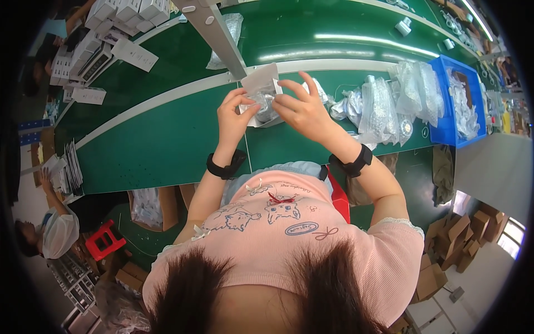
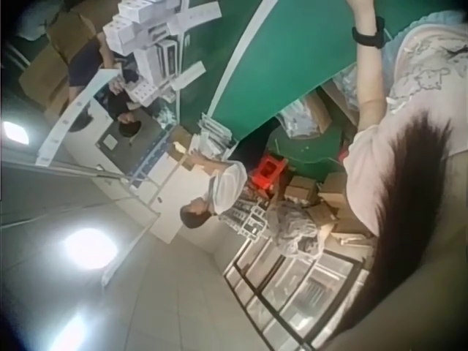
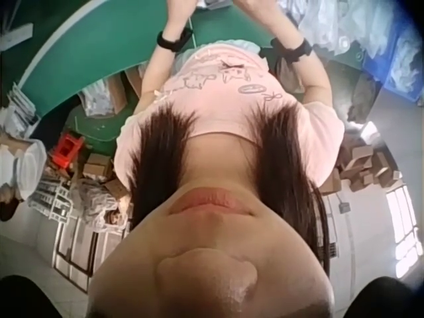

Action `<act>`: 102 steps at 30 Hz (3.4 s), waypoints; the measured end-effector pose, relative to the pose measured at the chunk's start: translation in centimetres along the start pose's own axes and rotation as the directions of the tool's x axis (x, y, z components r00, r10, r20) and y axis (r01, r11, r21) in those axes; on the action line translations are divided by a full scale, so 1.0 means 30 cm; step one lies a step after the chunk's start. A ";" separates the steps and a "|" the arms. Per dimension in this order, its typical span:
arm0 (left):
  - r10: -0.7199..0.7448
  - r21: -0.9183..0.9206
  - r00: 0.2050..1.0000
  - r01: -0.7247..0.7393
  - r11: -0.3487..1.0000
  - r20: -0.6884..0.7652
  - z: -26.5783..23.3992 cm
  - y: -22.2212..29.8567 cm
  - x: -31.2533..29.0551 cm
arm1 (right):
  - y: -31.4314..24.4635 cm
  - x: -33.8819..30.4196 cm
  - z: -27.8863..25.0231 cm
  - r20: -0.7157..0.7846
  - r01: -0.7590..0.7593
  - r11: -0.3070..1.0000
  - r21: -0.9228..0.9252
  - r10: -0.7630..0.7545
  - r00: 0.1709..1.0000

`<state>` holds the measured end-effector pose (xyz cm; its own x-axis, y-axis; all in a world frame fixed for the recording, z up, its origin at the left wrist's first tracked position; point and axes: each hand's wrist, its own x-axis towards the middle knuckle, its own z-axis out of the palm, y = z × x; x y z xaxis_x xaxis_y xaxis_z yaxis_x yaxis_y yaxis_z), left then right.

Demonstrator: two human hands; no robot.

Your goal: The person packages items by hand, placing a wrapped device and a cable into a box before folding it closed. They repeat this process multiple times, setting each completed box aside on the table.

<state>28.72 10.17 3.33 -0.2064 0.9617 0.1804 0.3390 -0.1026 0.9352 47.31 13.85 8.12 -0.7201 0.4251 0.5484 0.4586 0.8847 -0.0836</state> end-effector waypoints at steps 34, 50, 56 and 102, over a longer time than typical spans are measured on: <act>0.228 0.542 0.873 0.049 0.839 -0.431 -0.216 -0.337 0.438 | 0.054 -0.079 0.230 0.521 -0.661 0.481 0.576 0.407 0.750; -0.440 -0.101 0.878 0.428 0.898 -0.190 -0.304 -0.467 0.147 | 0.850 0.339 0.504 -0.182 -0.517 0.535 0.668 0.791 0.584; -0.680 -0.468 0.733 0.614 0.636 0.038 -0.220 -0.197 -0.225 | 0.849 0.329 0.602 -0.296 -0.547 0.665 0.509 0.732 0.614; 0.196 0.712 0.732 0.501 0.492 -0.652 -1.658 -0.697 0.182 | -0.068 0.268 0.696 0.905 -0.577 -0.698 0.424 0.352 0.240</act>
<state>-25.16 4.92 -0.08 -0.6831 0.5185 0.5143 0.7164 0.6126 0.3339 29.70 19.46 -4.69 -0.4829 0.5863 -0.6504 -0.1259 -0.7815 -0.6110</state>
